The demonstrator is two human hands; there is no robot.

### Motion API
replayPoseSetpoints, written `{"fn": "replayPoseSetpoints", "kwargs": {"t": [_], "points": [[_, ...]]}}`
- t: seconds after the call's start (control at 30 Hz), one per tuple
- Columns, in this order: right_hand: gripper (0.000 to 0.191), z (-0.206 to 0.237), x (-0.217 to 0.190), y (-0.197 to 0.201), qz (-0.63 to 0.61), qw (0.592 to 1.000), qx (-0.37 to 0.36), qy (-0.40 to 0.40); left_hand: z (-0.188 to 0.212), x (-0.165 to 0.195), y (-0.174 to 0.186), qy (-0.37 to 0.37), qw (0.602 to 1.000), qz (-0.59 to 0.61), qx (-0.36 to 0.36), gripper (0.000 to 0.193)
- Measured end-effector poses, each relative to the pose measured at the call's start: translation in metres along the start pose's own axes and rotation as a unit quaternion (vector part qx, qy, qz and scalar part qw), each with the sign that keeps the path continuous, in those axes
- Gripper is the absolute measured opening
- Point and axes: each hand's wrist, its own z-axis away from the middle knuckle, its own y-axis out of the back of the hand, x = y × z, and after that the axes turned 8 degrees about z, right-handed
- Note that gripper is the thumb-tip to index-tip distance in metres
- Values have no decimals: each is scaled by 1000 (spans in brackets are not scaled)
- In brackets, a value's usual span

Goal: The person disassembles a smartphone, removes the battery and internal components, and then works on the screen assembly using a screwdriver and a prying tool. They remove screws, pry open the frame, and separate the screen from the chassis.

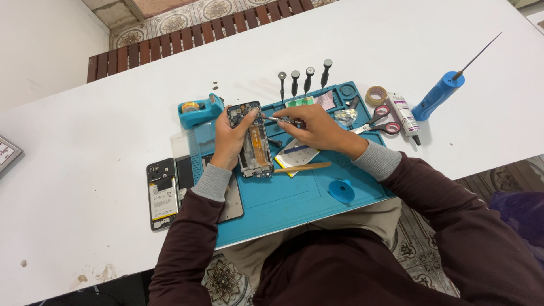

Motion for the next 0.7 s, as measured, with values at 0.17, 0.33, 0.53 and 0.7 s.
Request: {"fn": "replayPoseSetpoints", "kwargs": {"t": [0.17,0.33,0.53,0.7], "points": [[29,0,-1,1,8,1000,15,-23,1,5,3,-23,1000,3,2,23],[27,-2,0,1,17,998,55,9,-1,7,8,-32,999,-2,3,23],[27,-2,-1,2,18,999,41,-6,0,9,6,-40,999,-18,0,23],[27,-2,-2,2,11,998,54,4,3,14,2,-42,998,-39,-4,24]]}}
